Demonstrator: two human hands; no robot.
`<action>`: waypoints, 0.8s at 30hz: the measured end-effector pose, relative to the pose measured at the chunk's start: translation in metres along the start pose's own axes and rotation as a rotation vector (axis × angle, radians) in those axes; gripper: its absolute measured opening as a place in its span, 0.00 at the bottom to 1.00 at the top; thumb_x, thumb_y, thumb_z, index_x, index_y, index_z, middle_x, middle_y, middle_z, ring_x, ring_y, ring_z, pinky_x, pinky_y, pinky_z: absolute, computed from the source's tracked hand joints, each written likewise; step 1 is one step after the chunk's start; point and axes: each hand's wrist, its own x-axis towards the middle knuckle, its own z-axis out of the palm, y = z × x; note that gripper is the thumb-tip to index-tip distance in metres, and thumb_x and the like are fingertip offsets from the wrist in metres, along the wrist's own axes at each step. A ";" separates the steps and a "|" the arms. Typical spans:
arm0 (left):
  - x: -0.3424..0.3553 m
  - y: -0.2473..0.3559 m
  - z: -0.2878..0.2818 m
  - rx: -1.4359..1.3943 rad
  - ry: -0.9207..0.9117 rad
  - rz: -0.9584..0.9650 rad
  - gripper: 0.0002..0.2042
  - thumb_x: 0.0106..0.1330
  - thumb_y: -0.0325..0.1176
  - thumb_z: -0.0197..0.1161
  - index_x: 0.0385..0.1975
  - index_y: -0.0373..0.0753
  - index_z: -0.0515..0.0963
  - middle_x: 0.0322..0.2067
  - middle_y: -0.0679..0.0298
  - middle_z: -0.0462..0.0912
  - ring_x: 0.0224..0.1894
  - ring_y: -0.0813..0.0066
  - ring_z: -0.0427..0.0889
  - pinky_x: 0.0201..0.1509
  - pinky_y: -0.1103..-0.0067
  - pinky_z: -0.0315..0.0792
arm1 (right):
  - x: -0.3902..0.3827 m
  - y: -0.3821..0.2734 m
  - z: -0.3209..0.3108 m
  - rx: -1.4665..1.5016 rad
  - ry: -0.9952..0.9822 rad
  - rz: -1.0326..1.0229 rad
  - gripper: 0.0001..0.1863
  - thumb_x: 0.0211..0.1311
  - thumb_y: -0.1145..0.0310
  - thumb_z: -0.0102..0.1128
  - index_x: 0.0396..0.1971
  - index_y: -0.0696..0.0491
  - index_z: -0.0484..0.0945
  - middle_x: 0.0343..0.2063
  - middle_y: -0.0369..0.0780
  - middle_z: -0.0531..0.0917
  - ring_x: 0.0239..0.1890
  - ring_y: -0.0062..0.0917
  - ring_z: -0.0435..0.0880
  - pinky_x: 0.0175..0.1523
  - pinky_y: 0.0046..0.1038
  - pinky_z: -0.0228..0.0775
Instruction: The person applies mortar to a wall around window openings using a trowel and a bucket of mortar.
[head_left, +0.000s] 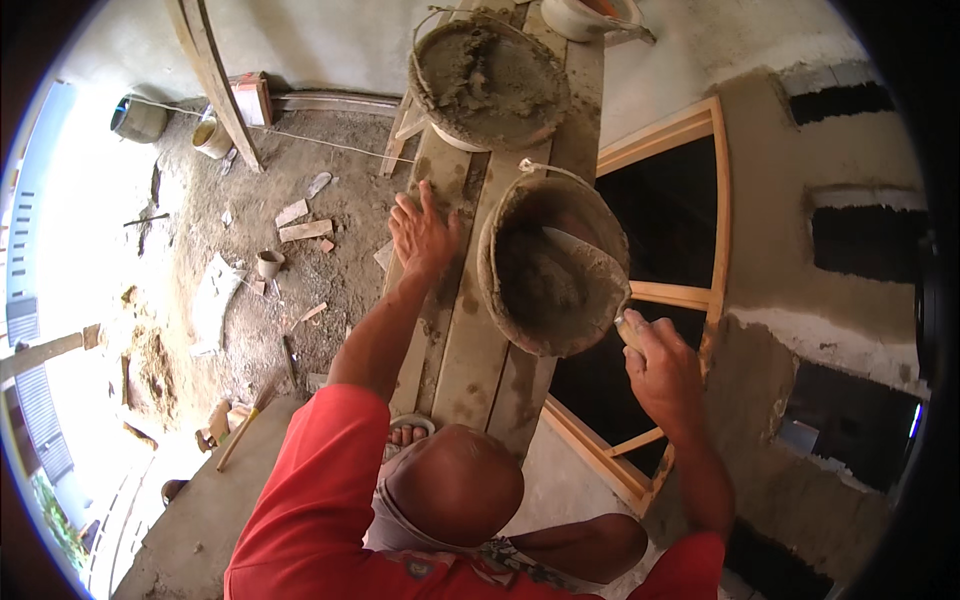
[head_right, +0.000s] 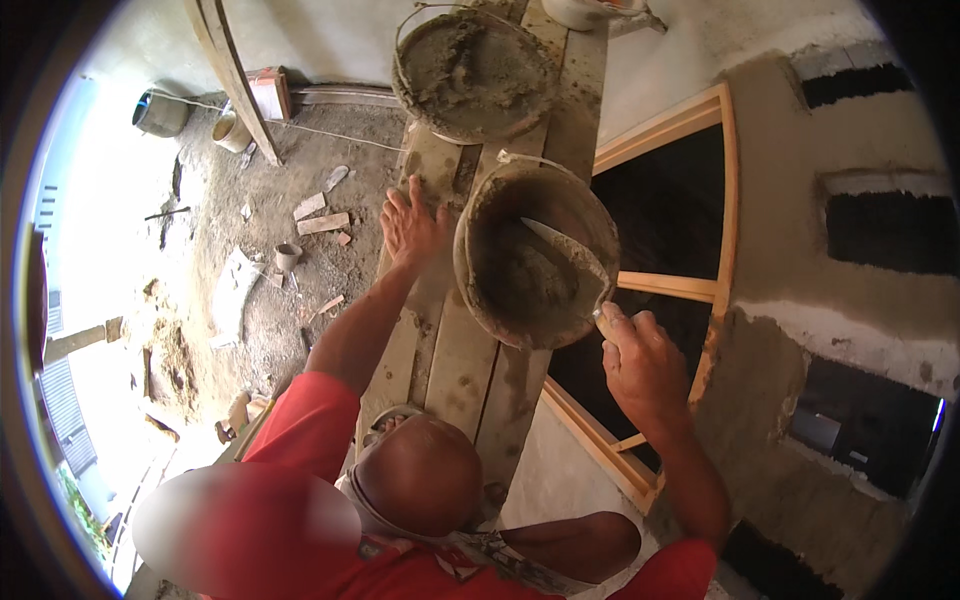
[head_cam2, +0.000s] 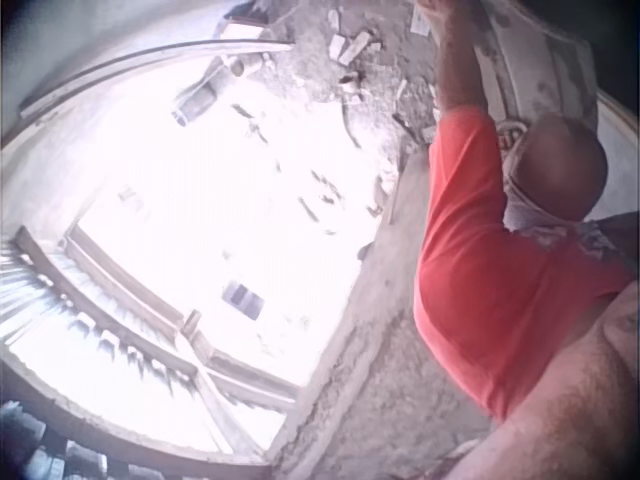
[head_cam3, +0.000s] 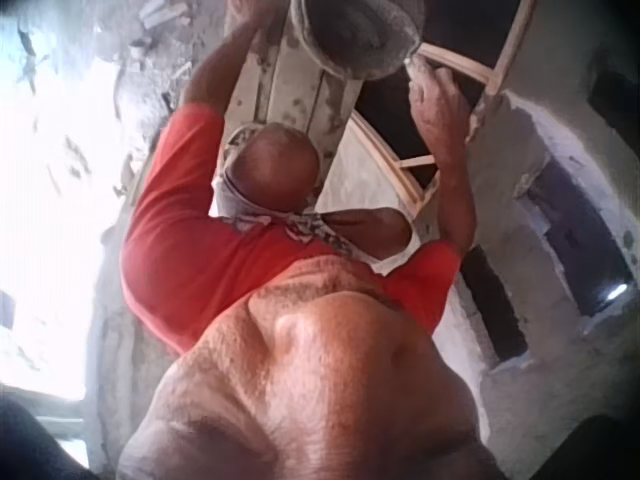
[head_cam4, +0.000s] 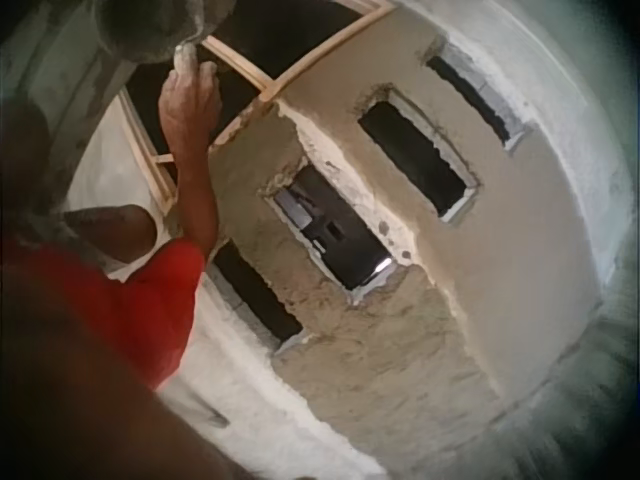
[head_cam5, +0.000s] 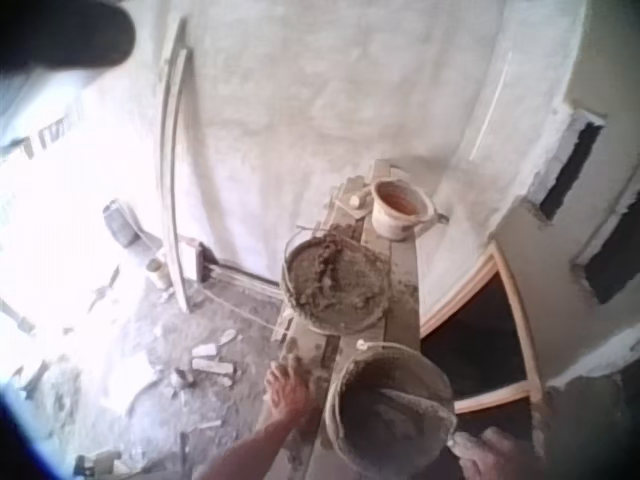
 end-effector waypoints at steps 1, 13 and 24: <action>-0.001 -0.003 0.001 0.003 -0.004 0.006 0.40 0.64 0.52 0.58 0.72 0.42 0.52 0.64 0.40 0.57 0.62 0.44 0.63 0.66 0.58 0.56 | 0.000 -0.007 -0.009 -0.035 -0.014 0.008 0.21 0.58 0.72 0.61 0.53 0.49 0.77 0.35 0.45 0.77 0.38 0.41 0.82 0.41 0.42 0.76; 0.069 0.020 0.032 0.030 -0.024 0.660 0.31 0.62 0.47 0.61 0.64 0.41 0.66 0.67 0.49 0.59 0.72 0.38 0.48 0.75 0.52 0.45 | 0.067 0.002 0.053 -0.196 -0.252 -0.298 0.04 0.50 0.75 0.58 0.25 0.59 0.80 0.23 0.50 0.82 0.29 0.41 0.86 0.33 0.37 0.79; 0.077 0.033 0.035 0.056 -0.190 0.699 0.35 0.62 0.57 0.59 0.66 0.44 0.66 0.64 0.55 0.64 0.70 0.47 0.55 0.74 0.58 0.48 | 0.246 0.050 -0.006 0.152 -0.082 -0.116 0.21 0.58 0.67 0.61 0.51 0.57 0.78 0.34 0.51 0.84 0.40 0.43 0.86 0.44 0.40 0.77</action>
